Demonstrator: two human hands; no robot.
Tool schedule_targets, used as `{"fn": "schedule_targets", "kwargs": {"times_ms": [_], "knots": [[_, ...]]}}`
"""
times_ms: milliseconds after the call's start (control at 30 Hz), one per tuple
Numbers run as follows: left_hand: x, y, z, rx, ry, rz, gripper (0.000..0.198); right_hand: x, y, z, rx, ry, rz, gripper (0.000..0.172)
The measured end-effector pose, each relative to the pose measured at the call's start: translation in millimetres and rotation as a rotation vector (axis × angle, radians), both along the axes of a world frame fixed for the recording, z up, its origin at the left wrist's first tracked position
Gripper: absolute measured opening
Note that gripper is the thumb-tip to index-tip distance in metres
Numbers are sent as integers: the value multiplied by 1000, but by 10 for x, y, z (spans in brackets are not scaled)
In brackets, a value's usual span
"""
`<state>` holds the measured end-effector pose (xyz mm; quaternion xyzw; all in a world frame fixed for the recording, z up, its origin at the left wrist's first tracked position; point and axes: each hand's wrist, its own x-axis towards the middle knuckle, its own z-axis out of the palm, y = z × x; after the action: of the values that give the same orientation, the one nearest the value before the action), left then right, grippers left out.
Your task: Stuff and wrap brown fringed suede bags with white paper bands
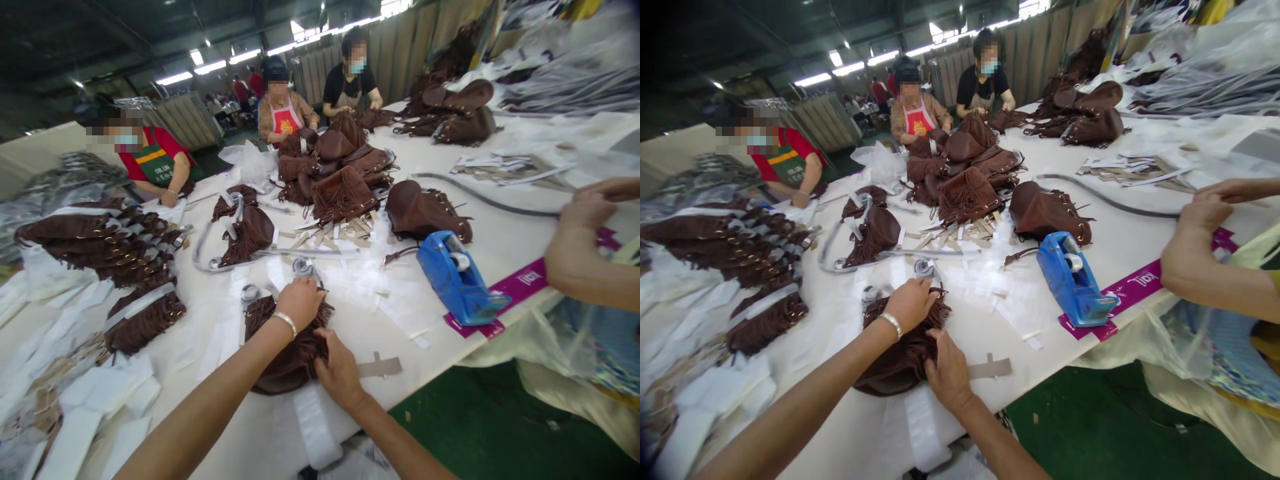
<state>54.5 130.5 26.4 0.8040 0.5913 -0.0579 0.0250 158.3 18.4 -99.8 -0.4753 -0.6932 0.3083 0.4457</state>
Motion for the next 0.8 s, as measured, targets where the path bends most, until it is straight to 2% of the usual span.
{"fn": "schedule_targets", "kwargs": {"times_ms": [100,167,267,367,467,633,733,800], "knots": [[66,340,-264,-96,51,35,48,16,40,10,-36,17,35,49],[34,472,-387,-125,67,43,57,19,69,36,-55,24,33,47],[1,564,-483,-171,67,28,64,2,97,96,-49,38,41,43],[15,604,-550,-238,60,36,50,-22,92,146,-23,72,91,44],[-18,656,-592,-210,37,91,35,-22,64,135,-8,82,104,45],[-281,805,-526,-33,-13,249,41,21,-28,23,40,-43,-15,29],[-437,876,-486,31,-51,315,40,82,-110,25,34,-106,31,23],[-496,893,-488,46,-87,325,38,161,-144,57,25,-66,66,27]]}}
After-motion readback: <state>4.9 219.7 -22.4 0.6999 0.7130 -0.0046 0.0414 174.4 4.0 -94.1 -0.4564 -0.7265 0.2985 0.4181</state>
